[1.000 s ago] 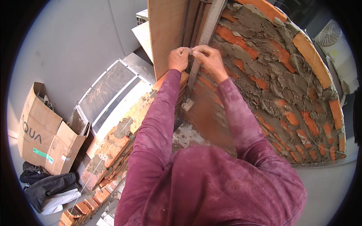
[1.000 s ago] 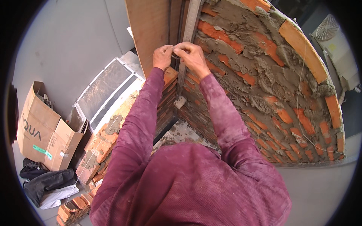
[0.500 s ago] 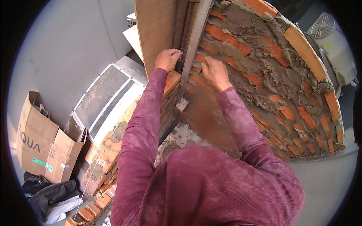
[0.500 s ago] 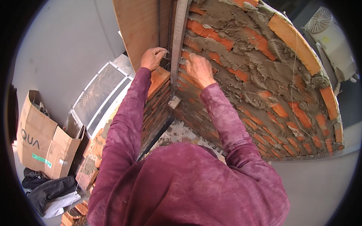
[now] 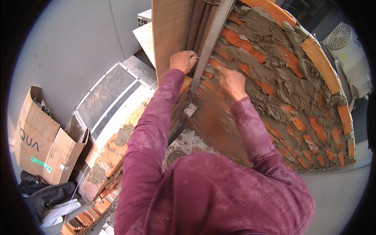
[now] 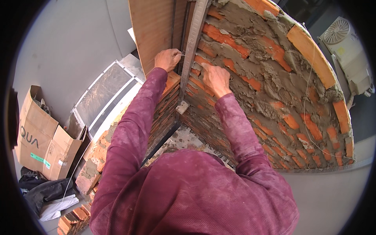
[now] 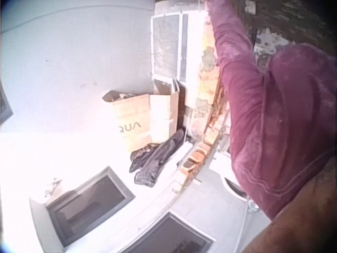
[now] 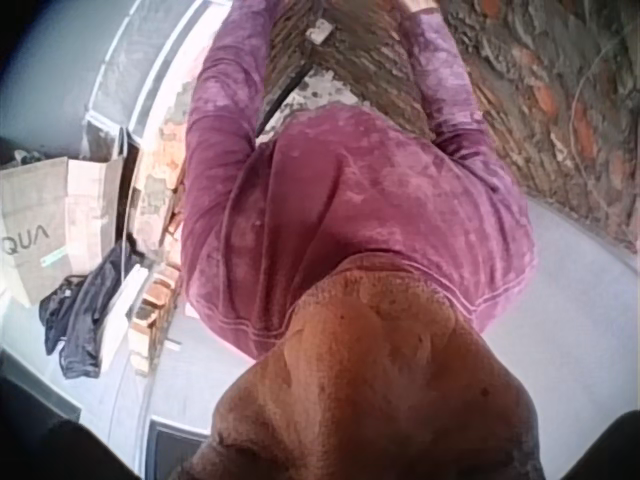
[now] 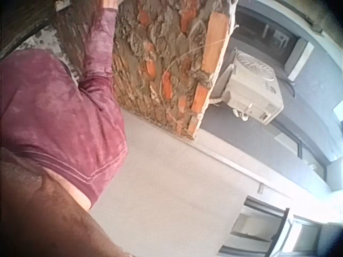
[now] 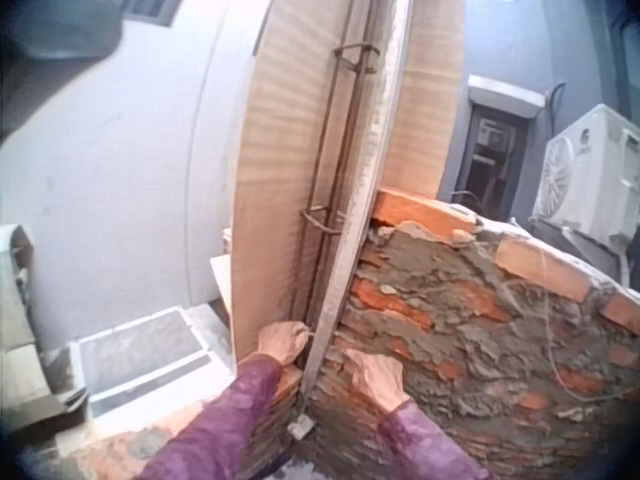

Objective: The person sets up a horizontal guide string across a brick wall and secures it by tying it around a vertical metal profile and through the mortar joints of the bricks.

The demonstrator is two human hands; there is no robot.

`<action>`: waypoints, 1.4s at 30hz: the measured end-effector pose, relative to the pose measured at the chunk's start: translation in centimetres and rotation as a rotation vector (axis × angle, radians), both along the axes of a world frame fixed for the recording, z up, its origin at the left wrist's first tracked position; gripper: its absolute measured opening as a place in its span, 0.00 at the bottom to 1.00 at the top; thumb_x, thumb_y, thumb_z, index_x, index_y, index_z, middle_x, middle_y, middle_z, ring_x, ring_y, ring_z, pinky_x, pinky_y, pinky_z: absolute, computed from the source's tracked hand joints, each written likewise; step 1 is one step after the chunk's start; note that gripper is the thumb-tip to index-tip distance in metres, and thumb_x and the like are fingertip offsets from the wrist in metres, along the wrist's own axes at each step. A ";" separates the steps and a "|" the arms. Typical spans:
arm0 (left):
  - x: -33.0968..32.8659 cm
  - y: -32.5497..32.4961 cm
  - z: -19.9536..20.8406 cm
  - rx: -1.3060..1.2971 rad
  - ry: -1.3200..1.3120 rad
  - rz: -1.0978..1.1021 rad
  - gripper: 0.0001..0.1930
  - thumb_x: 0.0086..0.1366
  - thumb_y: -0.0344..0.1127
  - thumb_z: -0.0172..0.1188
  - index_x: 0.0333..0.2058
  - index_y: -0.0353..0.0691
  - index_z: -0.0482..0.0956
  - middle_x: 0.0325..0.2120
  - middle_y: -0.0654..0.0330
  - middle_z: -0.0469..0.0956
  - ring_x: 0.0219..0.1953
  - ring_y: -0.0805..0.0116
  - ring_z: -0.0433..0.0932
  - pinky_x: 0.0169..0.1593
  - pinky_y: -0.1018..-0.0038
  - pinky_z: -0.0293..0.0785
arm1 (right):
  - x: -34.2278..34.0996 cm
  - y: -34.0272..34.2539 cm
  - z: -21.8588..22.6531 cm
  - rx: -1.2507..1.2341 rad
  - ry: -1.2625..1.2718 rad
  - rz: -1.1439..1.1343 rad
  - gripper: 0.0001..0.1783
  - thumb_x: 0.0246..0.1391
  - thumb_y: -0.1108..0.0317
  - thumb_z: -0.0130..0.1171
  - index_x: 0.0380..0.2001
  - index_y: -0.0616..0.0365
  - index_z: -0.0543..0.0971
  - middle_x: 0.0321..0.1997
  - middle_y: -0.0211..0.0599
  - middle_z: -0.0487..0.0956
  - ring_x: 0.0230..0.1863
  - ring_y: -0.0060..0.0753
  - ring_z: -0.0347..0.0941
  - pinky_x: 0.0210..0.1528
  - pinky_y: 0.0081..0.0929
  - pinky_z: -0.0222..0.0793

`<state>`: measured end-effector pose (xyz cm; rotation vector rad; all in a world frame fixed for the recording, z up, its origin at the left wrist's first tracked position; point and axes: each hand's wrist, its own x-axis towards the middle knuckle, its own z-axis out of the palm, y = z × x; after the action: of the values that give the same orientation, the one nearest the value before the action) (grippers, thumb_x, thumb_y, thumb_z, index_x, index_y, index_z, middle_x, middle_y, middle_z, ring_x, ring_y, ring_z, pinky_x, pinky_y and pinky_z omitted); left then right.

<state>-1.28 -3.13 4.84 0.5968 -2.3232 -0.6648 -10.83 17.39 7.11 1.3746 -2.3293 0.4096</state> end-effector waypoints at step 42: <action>-0.2 8.9 -7.8 0.212 0.683 -0.147 0.06 0.62 0.29 0.59 0.37 0.38 0.76 0.34 0.58 0.77 0.35 0.65 0.80 0.35 0.71 0.77 | 1.5 0.4 -1.5 0.088 -0.364 0.190 0.17 0.51 0.63 0.53 0.44 0.56 0.80 0.27 0.55 0.75 0.30 0.58 0.74 0.33 0.42 0.68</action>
<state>-1.52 5.79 -2.97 0.2302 -1.6761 -1.0087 -9.36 17.75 5.56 1.6919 -2.5338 0.6704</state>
